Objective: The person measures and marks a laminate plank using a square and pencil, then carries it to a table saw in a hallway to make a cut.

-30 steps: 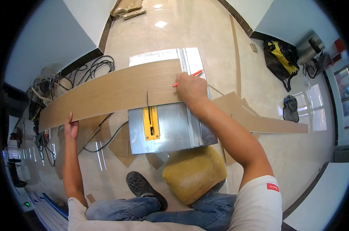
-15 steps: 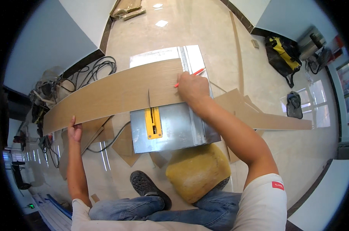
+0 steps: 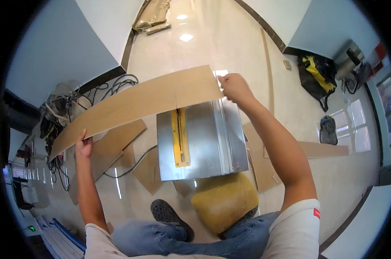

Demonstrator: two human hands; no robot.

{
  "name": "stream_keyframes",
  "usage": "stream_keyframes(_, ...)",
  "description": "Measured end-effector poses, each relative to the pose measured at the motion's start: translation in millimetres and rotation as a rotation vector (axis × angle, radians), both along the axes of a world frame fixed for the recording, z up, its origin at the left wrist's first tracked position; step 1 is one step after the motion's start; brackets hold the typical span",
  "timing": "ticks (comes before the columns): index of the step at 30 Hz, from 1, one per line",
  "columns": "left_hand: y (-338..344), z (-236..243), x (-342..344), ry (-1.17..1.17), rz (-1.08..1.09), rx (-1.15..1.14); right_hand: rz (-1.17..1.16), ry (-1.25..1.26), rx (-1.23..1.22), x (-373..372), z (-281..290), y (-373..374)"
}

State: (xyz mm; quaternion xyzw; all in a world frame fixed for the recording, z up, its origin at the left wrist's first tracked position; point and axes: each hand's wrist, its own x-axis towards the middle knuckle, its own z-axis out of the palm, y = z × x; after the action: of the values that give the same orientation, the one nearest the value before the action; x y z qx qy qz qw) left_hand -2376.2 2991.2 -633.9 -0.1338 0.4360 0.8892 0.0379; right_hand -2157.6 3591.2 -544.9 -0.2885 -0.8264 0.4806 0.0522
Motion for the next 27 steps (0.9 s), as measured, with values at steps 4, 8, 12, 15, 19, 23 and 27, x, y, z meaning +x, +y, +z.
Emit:
stream_keyframes(4,79,39,23,0.033,0.014,0.056,-0.131,0.233,0.028,33,30,49)
stream_keyframes(8,142,126,66,0.15,0.15,0.129,0.1,0.243,0.123,56,39,-2)
stream_keyframes(12,198,158,123,0.069,0.145,0.332,0.443,0.281,-0.243,72,85,-75)
stream_keyframes(15,255,179,178,0.051,0.093,0.557,0.544,0.481,-0.298,74,118,-114)
stream_keyframes(19,340,238,262,0.072,0.037,0.629,0.349,0.774,-0.435,80,171,-144)
stream_keyframes(23,368,279,346,0.025,0.242,0.519,0.357,0.763,-0.438,114,221,-150)
stream_keyframes(27,379,277,400,0.0,0.255,0.498,0.352,0.781,-0.453,145,219,-146)
